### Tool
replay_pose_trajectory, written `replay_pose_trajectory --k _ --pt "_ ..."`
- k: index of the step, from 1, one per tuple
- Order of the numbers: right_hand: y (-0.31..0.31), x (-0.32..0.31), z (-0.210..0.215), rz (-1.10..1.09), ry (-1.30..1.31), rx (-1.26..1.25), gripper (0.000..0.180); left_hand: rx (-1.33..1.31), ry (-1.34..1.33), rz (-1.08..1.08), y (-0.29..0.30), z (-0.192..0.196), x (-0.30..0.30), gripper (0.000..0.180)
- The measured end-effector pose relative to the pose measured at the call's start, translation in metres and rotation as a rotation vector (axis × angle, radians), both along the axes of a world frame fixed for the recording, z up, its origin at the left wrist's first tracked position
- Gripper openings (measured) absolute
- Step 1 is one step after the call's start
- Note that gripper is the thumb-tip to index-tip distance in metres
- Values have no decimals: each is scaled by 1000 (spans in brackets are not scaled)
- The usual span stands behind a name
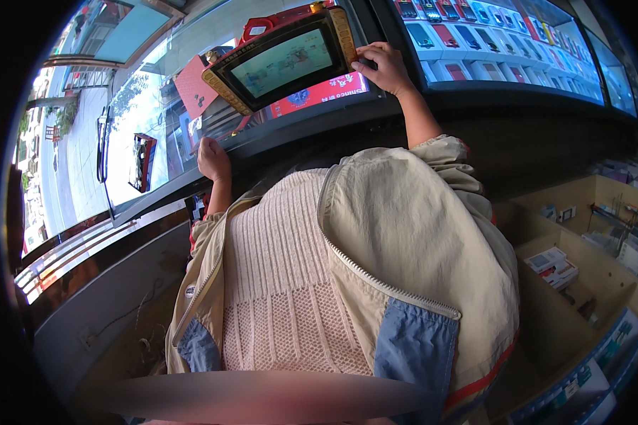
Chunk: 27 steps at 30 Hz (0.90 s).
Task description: The person opens a red portable device, inserts a battery, and powers it on. They then interact with the touchscreen interface, navigating through menus and selecting options.
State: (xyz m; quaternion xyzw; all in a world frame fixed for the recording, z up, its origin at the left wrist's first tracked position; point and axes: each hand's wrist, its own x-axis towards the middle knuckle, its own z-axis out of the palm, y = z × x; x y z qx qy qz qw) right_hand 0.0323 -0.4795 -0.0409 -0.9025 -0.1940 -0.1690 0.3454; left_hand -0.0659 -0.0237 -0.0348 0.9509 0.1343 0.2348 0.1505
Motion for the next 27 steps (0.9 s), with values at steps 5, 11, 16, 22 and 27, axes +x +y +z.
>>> replay_pose_trajectory --k 5,11,16,22,27 --pt "4 0 -1 -16 -4 9 31 -3 9 12 1 1 0 8" --pt "5 -2 2 -33 -28 -32 29 4 31 24 -2 4 0 8" --pt "7 -3 -1 -31 5 -39 28 9 30 38 0 3 0 6" --pt "8 -3 -1 -31 16 -49 30 1 18 24 1 3 0 6" --pt "9 -2 -1 -29 1 -57 31 -5 24 26 2 4 0 6"
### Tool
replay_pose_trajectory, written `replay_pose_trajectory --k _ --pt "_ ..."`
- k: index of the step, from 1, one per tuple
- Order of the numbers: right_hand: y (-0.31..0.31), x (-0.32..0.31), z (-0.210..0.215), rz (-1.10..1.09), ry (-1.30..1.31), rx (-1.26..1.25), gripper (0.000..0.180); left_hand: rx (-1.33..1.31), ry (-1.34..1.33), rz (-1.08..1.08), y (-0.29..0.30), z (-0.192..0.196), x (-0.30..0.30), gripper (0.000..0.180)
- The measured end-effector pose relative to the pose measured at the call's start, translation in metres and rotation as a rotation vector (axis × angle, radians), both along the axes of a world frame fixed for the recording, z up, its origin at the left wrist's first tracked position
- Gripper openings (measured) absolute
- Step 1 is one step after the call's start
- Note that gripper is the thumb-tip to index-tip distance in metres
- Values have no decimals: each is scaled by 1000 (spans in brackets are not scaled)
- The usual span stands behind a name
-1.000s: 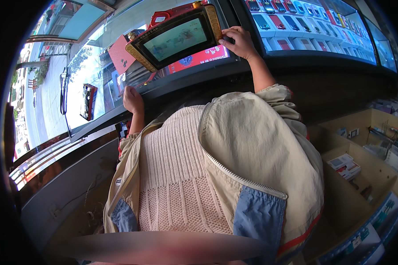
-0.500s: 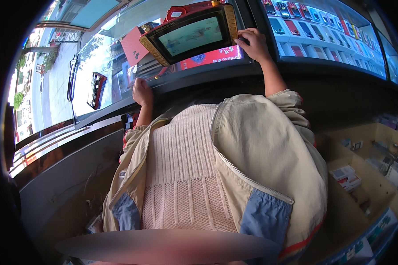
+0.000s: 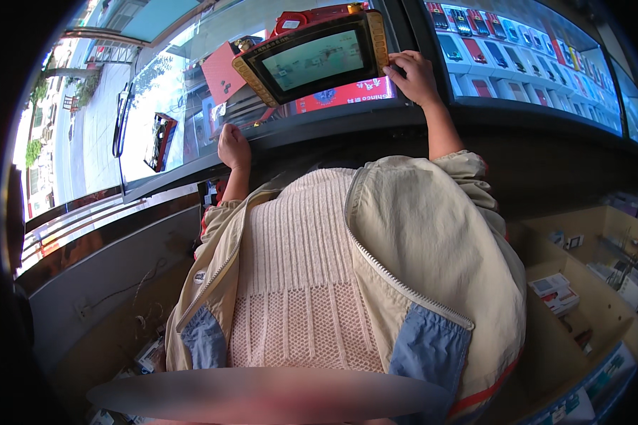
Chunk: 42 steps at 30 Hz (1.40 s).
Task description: The person opens a red portable device, inserts a battery, and powers it on. They then interact with the touchscreen interface, navigating through menus and selecting options.
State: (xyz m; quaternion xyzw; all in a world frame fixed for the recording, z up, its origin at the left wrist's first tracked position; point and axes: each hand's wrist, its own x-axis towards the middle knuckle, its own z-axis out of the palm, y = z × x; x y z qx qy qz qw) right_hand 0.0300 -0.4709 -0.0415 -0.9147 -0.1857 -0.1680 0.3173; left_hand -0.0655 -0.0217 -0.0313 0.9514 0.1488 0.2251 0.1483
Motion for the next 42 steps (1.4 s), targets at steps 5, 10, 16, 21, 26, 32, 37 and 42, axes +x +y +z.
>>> replay_pose_trajectory --k 5,10,16,21,26,32,37,42 --pt "1 0 0 3 -9 5 30 -1 0 6 1 -1 0 6" --pt "1 0 1 6 -8 25 31 4 -11 -6 4 -4 0 7" --pt "0 1 -2 7 -12 7 31 -5 8 -1 3 -3 0 7" --pt "0 0 1 9 0 21 31 1 12 -1 2 -2 0 7" --pt "0 0 0 1 -4 10 32 2 10 2 1 -1 0 8" --pt "0 0 0 5 11 15 32 -31 22 9 2 -1 0 10" --pt "1 0 -1 -25 8 -13 32 -29 26 4 1 -2 2 10" --pt "9 -7 11 31 20 39 35 4 23 13 2 -3 0 9"
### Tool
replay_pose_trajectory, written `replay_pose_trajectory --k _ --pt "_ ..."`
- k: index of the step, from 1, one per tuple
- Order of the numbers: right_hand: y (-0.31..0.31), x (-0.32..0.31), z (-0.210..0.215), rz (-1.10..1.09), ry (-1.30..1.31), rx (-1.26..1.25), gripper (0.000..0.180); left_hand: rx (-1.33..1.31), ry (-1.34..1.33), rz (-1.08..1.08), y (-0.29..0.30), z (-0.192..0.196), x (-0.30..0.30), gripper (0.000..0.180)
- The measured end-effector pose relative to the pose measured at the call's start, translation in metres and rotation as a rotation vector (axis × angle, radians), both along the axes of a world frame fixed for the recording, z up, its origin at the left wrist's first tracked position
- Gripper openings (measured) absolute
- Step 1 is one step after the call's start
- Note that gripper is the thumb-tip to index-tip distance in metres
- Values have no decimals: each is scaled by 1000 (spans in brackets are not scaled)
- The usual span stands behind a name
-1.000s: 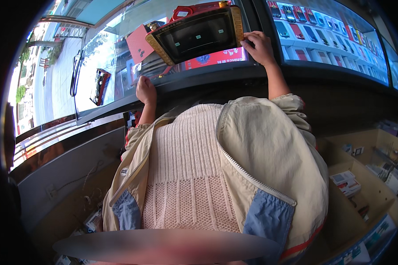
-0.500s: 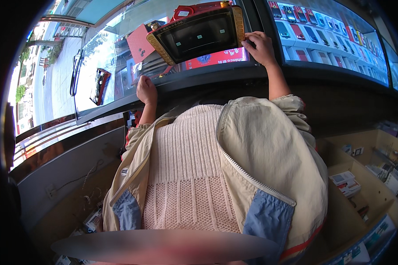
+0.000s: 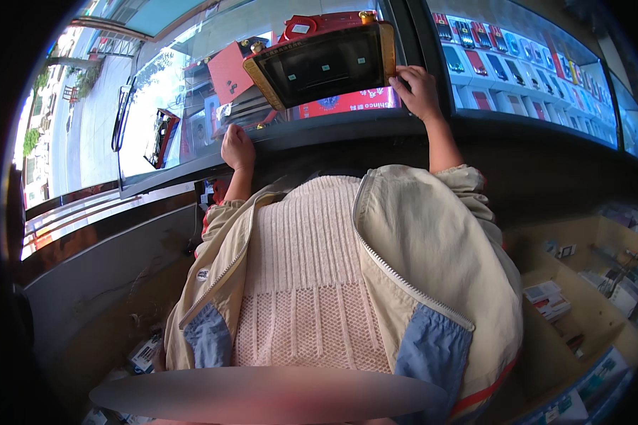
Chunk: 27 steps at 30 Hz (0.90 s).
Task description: The person opens a red portable device, inserts a battery, and powers it on. They then interact with the touchscreen interface, navigating through menus and selecting options.
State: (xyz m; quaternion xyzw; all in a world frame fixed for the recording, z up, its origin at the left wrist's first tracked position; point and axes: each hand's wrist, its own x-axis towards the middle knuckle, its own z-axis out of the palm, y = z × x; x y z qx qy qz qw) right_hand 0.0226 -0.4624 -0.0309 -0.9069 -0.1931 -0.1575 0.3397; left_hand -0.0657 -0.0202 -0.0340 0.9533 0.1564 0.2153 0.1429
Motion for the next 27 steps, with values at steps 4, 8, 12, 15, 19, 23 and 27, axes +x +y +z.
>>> replay_pose_trajectory --k 4,8,12,15,19,23,27 --pt "-3 -1 -1 -20 -38 25 34 0 -8 -22 0 -1 -1 9" --pt "-2 -5 -1 -46 -16 11 36 12 14 -36 -5 1 -4 8" --pt "-2 -8 -6 -117 -35 18 38 -22 -21 -61 -11 0 -5 10" --pt "-2 -13 -4 -174 -61 13 38 -32 -12 -80 -16 -2 -1 10" --pt "0 -12 -3 -148 -29 62 34 1 23 -102 -11 -1 -3 9" --pt "-11 -6 -7 -129 7 118 33 3 -3 -126 -19 -1 -5 10" --pt "-14 -1 -11 -148 59 207 34 -31 -13 -174 -21 1 -3 10"
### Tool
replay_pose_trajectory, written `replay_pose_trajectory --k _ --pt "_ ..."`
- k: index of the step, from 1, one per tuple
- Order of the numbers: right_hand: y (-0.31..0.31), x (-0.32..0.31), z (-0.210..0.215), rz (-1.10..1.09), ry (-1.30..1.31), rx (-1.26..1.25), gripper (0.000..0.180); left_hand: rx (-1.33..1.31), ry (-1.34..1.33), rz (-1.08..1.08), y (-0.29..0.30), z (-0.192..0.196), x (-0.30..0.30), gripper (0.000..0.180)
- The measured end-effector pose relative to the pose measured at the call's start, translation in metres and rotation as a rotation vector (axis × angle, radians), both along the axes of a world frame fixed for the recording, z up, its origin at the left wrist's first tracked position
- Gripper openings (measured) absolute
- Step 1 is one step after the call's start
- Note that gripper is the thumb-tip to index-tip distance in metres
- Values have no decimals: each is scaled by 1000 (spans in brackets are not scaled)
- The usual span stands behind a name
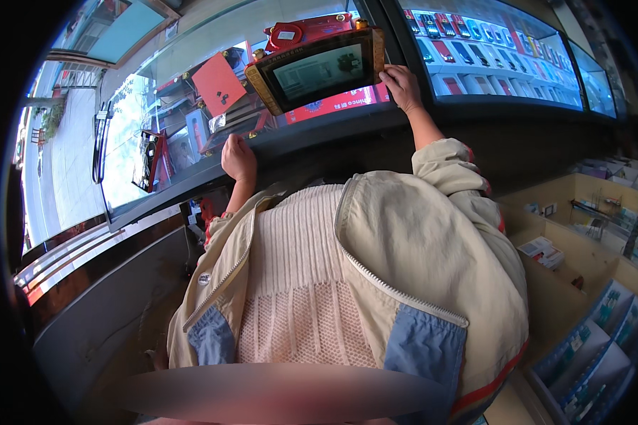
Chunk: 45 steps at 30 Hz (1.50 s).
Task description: The person opens a red portable device, inserts a battery, and powers it on. They then interact with the touchscreen interface, navigating through menus and selecting options.
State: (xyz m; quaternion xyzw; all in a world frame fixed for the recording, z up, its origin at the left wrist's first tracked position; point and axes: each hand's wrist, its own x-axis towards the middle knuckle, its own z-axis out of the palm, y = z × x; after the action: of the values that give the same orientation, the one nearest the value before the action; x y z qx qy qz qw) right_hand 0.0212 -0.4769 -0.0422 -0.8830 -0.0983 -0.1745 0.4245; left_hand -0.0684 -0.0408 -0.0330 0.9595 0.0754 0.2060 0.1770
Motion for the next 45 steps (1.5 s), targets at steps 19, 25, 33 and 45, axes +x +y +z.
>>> replay_pose_trajectory --k 19,25,33,45 --pt "19 1 2 42 -89 -177 25 36 -29 142 15 -12 3 9" --pt "32 6 -4 32 -115 -186 21 26 -33 160 28 -20 7 9" --pt "33 5 -4 48 -76 -176 21 12 -29 168 25 -17 7 9" --pt "24 8 -9 56 -67 -188 24 -9 -49 95 24 -16 7 7"
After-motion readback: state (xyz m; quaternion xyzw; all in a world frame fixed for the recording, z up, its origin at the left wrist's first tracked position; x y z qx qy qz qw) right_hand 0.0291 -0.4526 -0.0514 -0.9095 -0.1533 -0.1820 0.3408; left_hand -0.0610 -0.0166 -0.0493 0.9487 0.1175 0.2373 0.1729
